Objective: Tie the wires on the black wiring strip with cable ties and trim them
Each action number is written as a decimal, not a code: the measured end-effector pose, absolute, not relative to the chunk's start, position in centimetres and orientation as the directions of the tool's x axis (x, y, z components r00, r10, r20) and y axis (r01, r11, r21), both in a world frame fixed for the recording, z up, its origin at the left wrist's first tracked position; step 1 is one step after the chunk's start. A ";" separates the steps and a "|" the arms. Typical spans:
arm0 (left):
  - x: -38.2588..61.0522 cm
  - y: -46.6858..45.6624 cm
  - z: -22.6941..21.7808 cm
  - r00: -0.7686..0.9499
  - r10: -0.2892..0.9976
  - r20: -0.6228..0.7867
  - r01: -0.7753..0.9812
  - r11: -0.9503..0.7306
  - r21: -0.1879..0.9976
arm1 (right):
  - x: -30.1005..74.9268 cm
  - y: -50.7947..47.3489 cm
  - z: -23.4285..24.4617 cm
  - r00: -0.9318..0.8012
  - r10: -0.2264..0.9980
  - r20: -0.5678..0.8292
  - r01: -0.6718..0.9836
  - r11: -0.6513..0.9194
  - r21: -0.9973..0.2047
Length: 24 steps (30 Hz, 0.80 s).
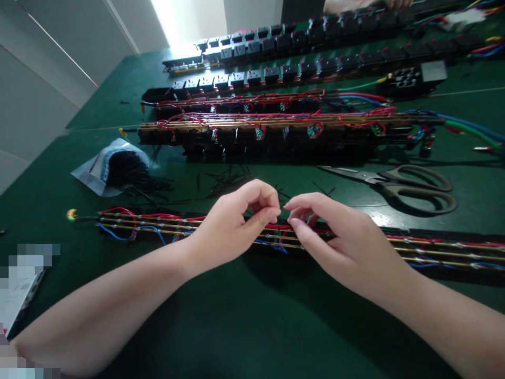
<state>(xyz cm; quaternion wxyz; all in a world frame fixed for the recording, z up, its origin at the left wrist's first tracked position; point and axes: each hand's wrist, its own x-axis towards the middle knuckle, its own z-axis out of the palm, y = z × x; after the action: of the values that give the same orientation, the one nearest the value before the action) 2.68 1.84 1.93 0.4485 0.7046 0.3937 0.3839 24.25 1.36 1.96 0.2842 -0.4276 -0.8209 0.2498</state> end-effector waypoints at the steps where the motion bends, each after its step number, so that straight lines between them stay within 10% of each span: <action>1: 2.8 1.9 1.7 0.367 0.918 0.150 0.238 -0.248 0.939 | 24.2 1.3 2.0 -0.457 0.853 0.253 0.556 0.496 -0.667; 24: 2.9 1.6 2.3 0.473 0.875 0.102 0.417 -0.325 0.849 | 24.8 1.8 2.3 -0.325 0.931 0.163 0.420 0.297 -0.857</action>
<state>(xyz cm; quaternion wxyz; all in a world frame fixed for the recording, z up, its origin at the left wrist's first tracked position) 2.87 1.65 2.26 0.3968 0.7610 0.4244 0.2887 24.83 1.84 2.25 0.3475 -0.4653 -0.7263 0.3677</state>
